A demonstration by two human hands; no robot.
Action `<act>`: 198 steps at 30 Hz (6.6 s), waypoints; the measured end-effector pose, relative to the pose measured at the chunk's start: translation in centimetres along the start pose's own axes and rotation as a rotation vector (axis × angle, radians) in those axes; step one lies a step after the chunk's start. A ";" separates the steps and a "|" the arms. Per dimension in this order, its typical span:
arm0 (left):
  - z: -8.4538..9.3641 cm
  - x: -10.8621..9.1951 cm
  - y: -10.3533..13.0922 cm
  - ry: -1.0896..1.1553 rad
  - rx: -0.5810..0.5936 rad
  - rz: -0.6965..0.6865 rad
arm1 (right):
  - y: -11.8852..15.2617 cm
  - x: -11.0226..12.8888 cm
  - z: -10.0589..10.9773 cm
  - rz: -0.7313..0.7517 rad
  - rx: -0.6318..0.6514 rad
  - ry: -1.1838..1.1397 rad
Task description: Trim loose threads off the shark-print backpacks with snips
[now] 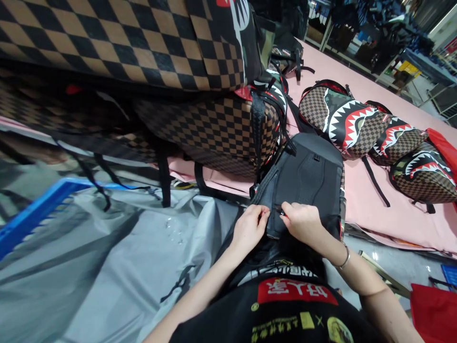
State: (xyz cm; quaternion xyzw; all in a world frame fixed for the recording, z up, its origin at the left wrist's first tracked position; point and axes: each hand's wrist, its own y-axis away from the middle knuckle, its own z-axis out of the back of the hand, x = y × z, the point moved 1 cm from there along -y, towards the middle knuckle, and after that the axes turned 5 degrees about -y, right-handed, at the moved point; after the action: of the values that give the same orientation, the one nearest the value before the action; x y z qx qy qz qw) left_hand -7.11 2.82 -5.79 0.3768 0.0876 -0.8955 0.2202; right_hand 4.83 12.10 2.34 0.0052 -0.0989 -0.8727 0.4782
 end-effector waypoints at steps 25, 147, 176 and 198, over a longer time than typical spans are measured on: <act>-0.2 0.7 0.0 0.192 -0.028 0.068 | -0.5 -3.9 -4.2 -0.103 -0.063 -0.668; -0.6 -0.2 0.3 0.019 0.011 -0.364 | 1.2 -3.1 -1.0 -0.115 -0.016 -0.311; -0.6 -0.8 0.9 0.176 -0.021 -0.200 | 1.8 -1.9 -0.6 0.118 0.030 -0.126; 1.0 -1.2 -4.1 -0.518 0.065 -0.606 | 4.1 -4.0 -4.1 -0.143 -0.320 -0.500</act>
State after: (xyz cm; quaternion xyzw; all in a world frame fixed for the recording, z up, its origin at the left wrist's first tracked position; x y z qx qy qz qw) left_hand -8.86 6.54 -4.30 0.1026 0.1081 -0.9875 -0.0509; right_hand 10.84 12.61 -1.32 -0.2781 -0.0742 -0.8829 0.3709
